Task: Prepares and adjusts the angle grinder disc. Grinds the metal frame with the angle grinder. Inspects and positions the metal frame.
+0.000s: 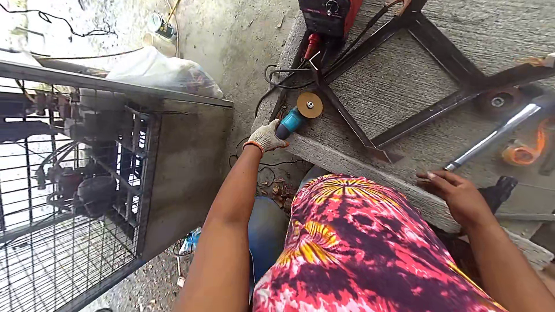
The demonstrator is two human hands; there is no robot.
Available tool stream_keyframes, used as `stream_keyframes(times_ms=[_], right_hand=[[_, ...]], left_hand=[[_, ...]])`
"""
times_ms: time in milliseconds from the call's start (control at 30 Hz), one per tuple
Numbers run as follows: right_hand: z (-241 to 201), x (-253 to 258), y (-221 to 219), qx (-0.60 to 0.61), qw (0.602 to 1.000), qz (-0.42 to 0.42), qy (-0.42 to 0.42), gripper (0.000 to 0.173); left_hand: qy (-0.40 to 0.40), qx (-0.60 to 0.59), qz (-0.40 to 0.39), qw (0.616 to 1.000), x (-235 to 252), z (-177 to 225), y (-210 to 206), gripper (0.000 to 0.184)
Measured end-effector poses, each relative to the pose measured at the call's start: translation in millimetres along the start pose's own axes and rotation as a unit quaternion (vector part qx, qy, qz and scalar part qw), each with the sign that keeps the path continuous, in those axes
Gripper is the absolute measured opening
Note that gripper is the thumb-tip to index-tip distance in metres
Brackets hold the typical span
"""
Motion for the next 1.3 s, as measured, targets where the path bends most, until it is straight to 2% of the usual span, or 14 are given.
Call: stream_keyframes(times_ms=[200, 400, 600, 733, 900, 1000, 1100, 1300], right_hand=[[0.8, -2.2, 2.6, -0.028, 0.999, 0.011, -0.027, 0.023], [0.5, -11.7, 15.3, -0.063, 0.995, 0.057, -0.059, 0.024], [0.2, -35.3, 20.1, -0.085, 0.985, 0.121, -0.087, 0.023], [4.6, -54.1, 12.3, -0.110, 0.977, 0.142, -0.118, 0.025], [8.8, -83.8, 2.2, -0.101, 0.965, 0.190, -0.148, 0.030], [19.4, -106.4, -4.7, -0.101, 0.954, 0.217, -0.179, 0.032], [23.0, -119.8, -15.9, -0.123, 0.941, 0.237, -0.206, 0.031], [15.2, -122.9, -31.7, -0.171, 0.933, 0.229, -0.218, 0.033]], left_hand=[[-0.002, 0.060, -0.010, 0.998, -8.6, 9.3, 4.8, 0.102], [-0.039, 0.045, 0.002, 0.998, -8.4, 1.9, 10.4, 0.102], [-0.095, -0.005, -0.039, 0.995, 15.3, -14.8, 26.5, 0.085], [-0.106, 0.013, -0.065, 0.992, 36.1, -10.2, 31.9, 0.103], [-0.141, 0.029, -0.015, 0.990, 39.6, -3.0, 15.2, 0.103], [-0.190, 0.003, -0.058, 0.980, 38.4, -3.9, 12.5, 0.097], [-0.238, 0.037, -0.096, 0.966, 44.3, 4.3, 17.1, 0.087], [-0.249, 0.080, -0.167, 0.951, 54.4, 10.5, 28.0, 0.082]])
Point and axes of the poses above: each hand's wrist, its own x-axis towards the middle knuckle, its own y-axis out of the back of the hand, z = x × y, the point moved 6 cm from there along x, towards the middle knuckle, and after that the axes turned 5 degrees about -y, right-handed, at the moved point
